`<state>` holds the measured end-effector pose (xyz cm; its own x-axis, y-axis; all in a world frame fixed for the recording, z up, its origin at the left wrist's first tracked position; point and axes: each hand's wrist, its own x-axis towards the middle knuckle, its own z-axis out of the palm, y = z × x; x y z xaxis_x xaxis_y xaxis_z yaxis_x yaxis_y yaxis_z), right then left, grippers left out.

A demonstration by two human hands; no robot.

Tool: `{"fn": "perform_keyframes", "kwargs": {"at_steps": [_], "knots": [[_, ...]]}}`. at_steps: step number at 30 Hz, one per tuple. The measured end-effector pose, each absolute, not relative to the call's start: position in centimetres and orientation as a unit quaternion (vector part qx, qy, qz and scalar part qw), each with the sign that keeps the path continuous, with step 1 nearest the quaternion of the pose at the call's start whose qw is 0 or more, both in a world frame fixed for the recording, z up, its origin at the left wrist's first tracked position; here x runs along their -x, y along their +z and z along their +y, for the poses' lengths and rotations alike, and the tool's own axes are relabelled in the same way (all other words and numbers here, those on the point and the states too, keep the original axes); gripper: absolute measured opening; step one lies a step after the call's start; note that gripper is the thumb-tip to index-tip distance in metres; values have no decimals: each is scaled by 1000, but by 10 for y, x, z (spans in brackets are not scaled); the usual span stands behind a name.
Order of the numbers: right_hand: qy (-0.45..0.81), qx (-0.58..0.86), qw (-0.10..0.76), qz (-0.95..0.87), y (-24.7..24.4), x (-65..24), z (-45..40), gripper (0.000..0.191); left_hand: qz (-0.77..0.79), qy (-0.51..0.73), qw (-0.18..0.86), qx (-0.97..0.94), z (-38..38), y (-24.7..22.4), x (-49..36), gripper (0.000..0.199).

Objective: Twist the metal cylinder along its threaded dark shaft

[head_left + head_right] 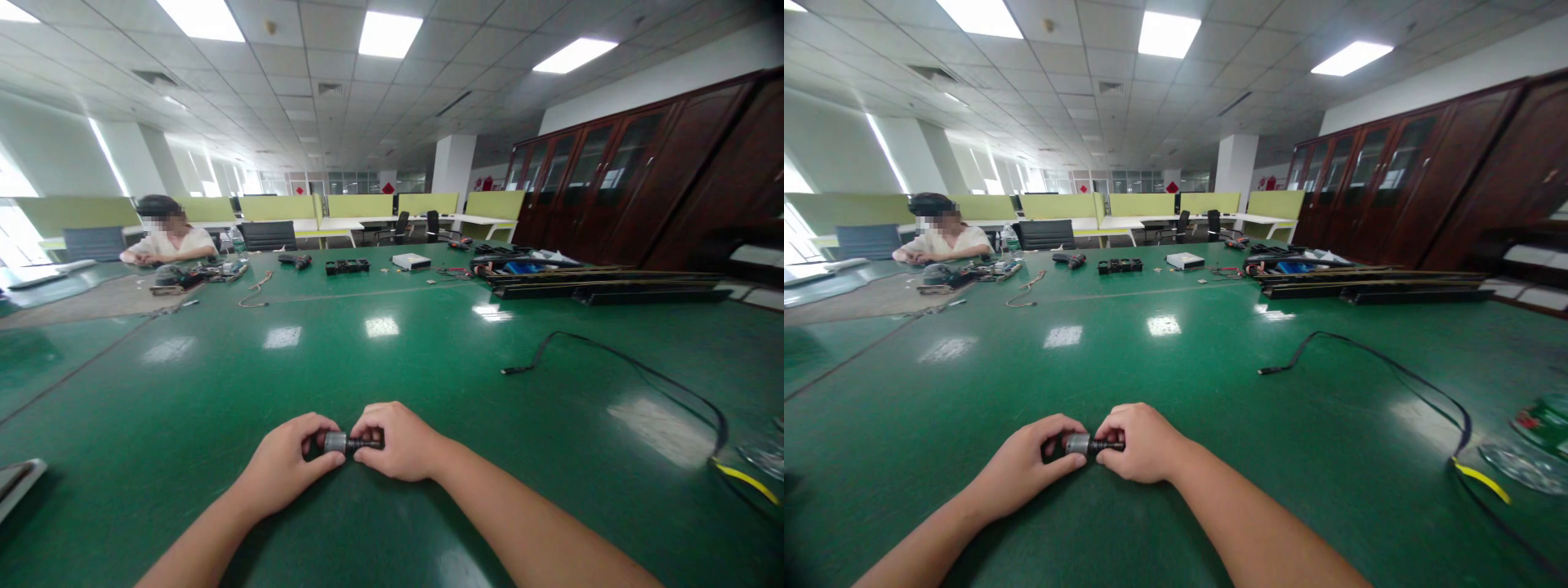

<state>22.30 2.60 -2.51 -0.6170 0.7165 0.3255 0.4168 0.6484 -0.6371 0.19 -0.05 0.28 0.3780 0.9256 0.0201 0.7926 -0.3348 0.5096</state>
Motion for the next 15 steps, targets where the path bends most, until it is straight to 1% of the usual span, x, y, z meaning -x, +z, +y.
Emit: {"fn": "perform_keyframes", "kwargs": {"at_steps": [15], "knots": [[247,333,279,-866,-25,-222,27,18,534,153,212,-804,-1,3,-1,28]]}}
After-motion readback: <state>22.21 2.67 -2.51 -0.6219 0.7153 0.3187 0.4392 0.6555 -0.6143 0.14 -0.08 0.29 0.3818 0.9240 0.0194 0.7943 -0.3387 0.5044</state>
